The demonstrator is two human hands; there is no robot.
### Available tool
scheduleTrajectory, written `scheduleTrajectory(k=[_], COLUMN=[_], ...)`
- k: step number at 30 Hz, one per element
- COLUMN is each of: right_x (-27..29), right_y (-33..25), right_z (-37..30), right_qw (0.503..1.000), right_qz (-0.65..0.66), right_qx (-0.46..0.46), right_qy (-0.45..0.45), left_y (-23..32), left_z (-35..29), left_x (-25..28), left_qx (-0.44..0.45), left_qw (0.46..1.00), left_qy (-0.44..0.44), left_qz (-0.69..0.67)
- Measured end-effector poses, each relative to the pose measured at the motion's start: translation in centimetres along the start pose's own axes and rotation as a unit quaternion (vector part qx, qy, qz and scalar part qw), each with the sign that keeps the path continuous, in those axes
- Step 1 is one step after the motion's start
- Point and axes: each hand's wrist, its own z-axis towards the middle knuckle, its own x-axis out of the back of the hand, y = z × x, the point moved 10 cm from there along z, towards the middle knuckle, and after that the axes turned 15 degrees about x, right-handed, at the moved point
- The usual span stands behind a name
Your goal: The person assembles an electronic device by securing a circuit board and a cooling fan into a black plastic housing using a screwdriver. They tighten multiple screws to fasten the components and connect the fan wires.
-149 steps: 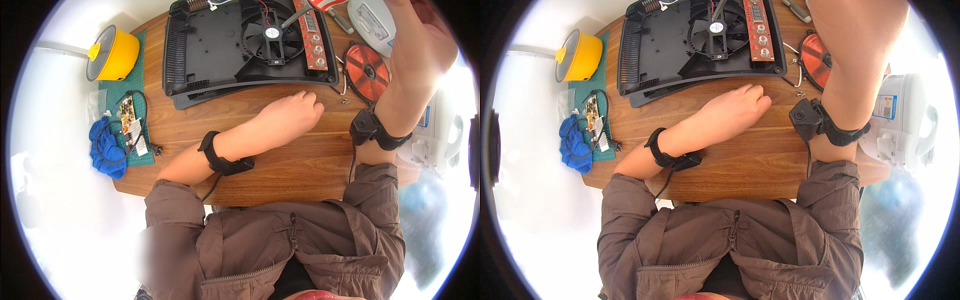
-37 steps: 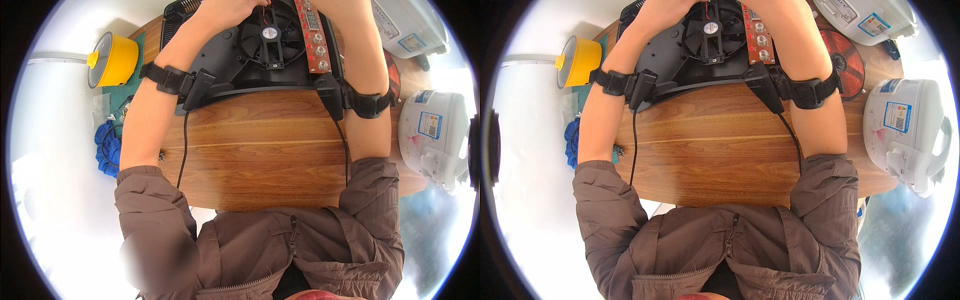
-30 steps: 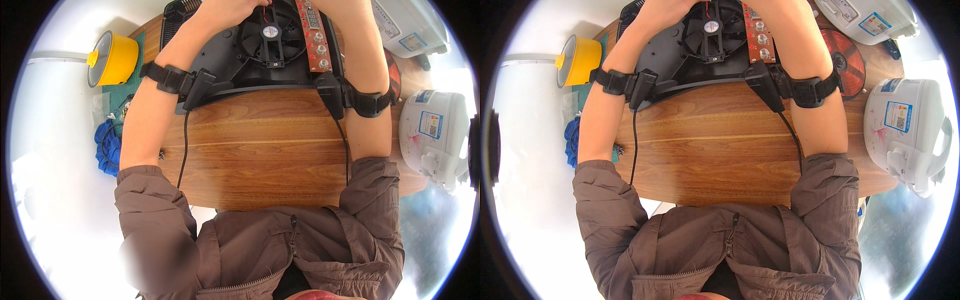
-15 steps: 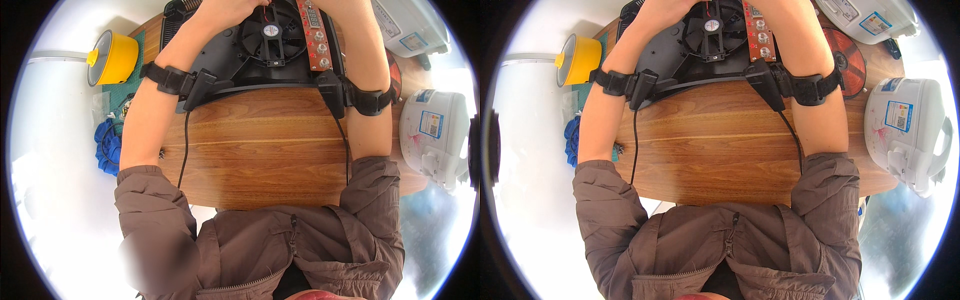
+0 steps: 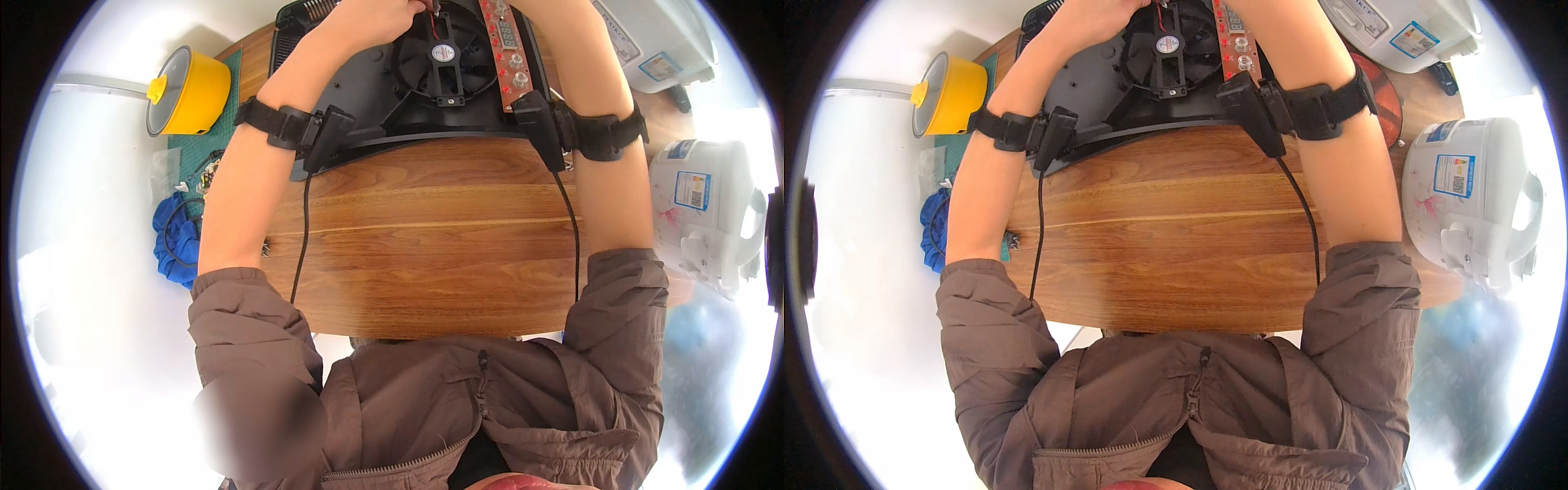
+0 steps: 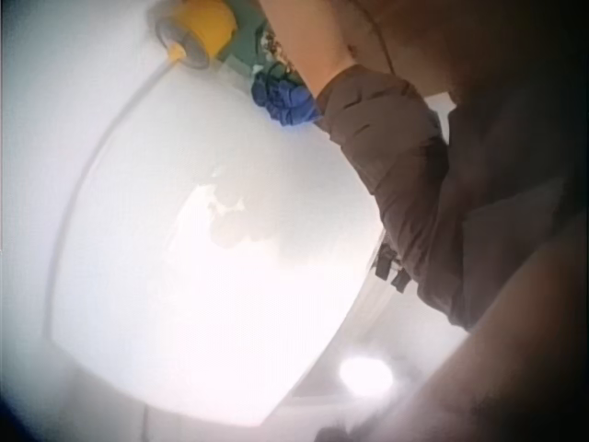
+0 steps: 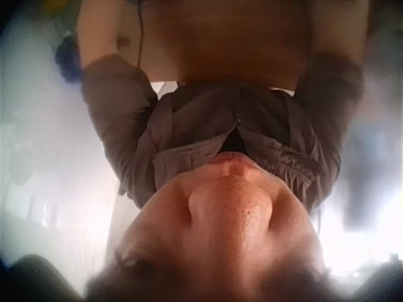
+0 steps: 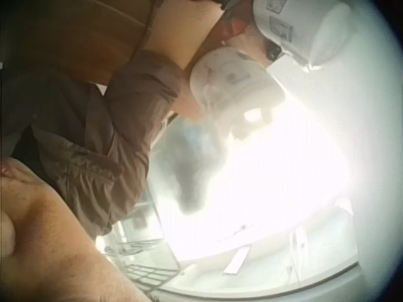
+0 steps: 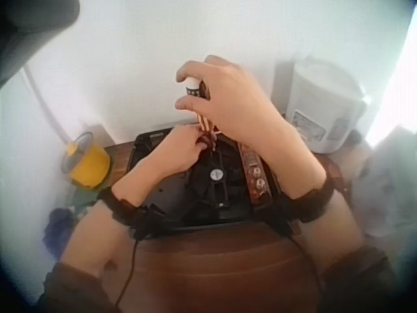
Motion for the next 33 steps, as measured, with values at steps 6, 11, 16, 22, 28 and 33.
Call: scheduleTrajectory(k=[6,11,16,22,28,33], right_x=[-2.2,-1.6,-3.1,-3.8,-4.3,-4.6], right_y=[-0.8,-2.3,-2.1,-3.0,-5.3,-3.1], right_z=[1.0,2.1,3.1,2.8,3.9,3.4], right_qw=[0.995,0.977,0.942,0.953,0.947,0.914], right_qz=[-0.077,-0.117,-0.160,-0.123,-0.122,-0.195], right_qx=[0.031,0.061,0.053,0.091,0.088,0.042], right_qy=[-0.063,-0.165,-0.290,-0.260,-0.283,-0.352], left_y=[-2.5,-1.1,-0.6,1.4,2.3,3.6], left_z=[-0.3,-1.2,-4.3,-11.3,-14.6,-14.4], left_x=[-0.3,0.1,1.6,0.1,-2.7,-4.2], left_qx=[0.061,0.001,0.052,0.025,0.033,0.005], left_qw=[0.997,0.999,0.996,0.985,0.988,0.989], left_qy=[-0.006,0.040,0.017,0.041,0.113,0.113], left_qz=[-0.052,0.019,0.066,0.168,0.103,0.092])
